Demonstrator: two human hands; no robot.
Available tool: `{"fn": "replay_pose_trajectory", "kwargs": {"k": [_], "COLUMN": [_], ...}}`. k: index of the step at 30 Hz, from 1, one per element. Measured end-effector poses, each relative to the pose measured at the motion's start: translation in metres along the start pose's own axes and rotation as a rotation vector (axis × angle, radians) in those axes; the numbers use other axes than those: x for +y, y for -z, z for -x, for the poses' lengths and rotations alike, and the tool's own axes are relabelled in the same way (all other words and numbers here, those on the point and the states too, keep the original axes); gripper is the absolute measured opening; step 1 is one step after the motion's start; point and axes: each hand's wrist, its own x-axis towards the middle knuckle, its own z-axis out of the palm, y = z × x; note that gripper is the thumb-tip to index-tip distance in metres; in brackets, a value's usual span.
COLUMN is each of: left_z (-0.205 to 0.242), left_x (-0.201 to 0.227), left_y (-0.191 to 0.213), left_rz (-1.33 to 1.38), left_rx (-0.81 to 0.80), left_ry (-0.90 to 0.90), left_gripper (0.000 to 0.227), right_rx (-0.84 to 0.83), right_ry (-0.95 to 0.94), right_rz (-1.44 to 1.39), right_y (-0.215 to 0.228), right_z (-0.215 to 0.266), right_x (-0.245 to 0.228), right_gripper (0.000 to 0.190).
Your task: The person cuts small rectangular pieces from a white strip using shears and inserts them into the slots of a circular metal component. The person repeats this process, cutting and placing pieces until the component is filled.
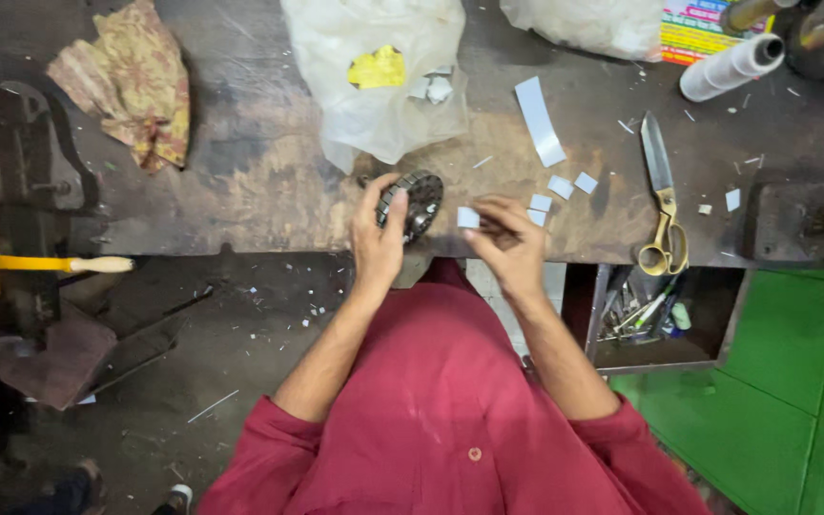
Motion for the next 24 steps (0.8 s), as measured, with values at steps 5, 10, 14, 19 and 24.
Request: {"fn": "replay_pose_trajectory", "kwargs": {"k": [5, 10, 14, 19, 24], "left_z": [-0.003, -0.012, -0.016, -0.018, -0.016], "left_x": [-0.003, 0.003, 0.006, 0.010, 0.011], "left_y": [0.021, 0.031, 0.033, 0.037, 0.036], "left_rz": [0.021, 0.051, 0.052, 0.003, 0.025], "left_rx": [-0.176, -0.286, -0.325, -0.360, -0.314], "left_ry": [-0.140, -0.205, -0.236, -0.218, -0.186], "left_gripper": [0.023, 0.017, 0.015, 0.014, 0.026], "right_rx": [-0.036, -0.058, 0.027, 0.162, 0.155], "right_ry": [0.043, 0.067, 0.129, 0.118, 0.040], "right_rz": [0.143, 0.037, 0.149, 0.000, -0.019], "right_y": [-0.048, -0.061, -0.064, -0.072, -0.067], "right_z": [-0.022, -0.019, -0.016, -0.016, -0.022], "right_x": [-0.002, -0.002, 0.005, 0.017, 0.023], "right_gripper": [0.023, 0.025, 0.017, 0.004, 0.004]}}
